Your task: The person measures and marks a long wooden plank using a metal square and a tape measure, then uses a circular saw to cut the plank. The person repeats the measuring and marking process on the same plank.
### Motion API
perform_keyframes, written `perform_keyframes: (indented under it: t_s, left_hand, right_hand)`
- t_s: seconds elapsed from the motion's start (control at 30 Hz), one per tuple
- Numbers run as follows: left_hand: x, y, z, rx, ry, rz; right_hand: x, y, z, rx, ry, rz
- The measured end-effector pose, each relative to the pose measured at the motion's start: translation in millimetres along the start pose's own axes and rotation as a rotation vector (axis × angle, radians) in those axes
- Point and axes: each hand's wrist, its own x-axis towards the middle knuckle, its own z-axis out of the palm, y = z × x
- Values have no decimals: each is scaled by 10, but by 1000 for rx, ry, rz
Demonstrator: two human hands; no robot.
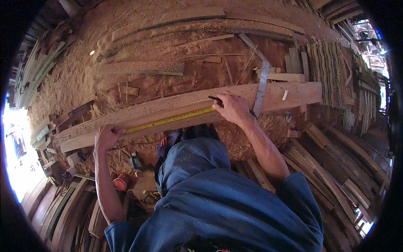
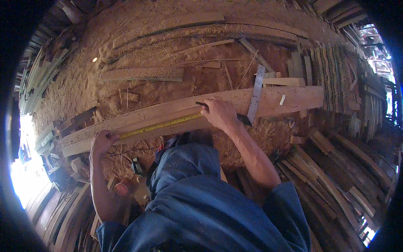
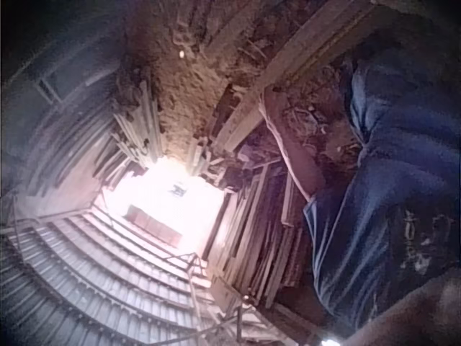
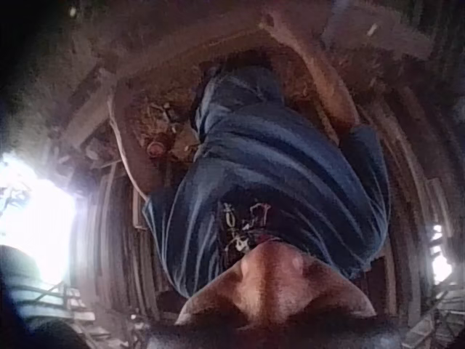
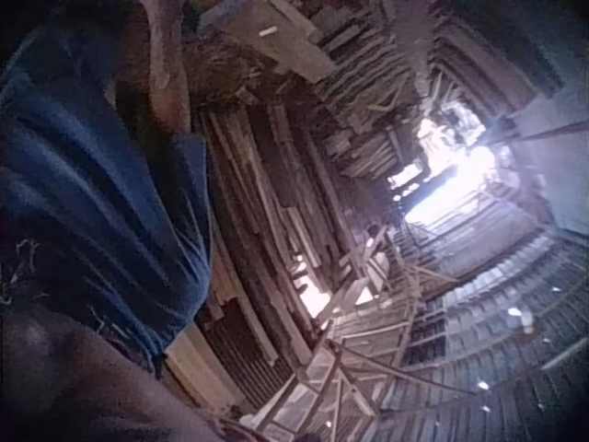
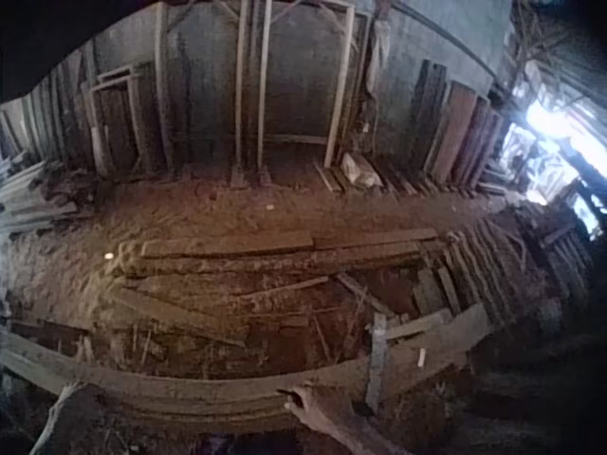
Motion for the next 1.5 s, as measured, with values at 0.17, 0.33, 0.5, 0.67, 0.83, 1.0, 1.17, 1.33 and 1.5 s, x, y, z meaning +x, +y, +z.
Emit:
perform_keyframes:
  t_s: [0.17,0.33,0.5,0.67,0.83,1.0,1.17,1.33,1.5]
  left_hand:
    - [4,-6,-38,30,-25,14]
    - [16,-45,-1,39,-7,20]
    - [27,-50,-3,24,-25,13]
    - [32,-101,16,30,-9,26]
    - [110,-195,154,-90,-10,123]
    - [13,-120,48,169,-72,97]
    - [-124,-51,-181,68,-101,66]
    - [-174,-483,-336,51,-63,82]
    - [-267,-1327,-636,53,-31,4]
  right_hand:
    - [19,41,27,-22,14,-30]
    - [47,84,67,-39,22,-46]
    - [54,64,46,-60,9,-32]
    - [54,56,51,-35,-13,-8]
    - [59,69,61,-5,-9,25]
    - [43,-27,-11,83,-34,62]
    - [52,-93,36,122,-15,123]
    - [49,-117,99,16,10,66]
    - [99,-52,187,101,-11,147]
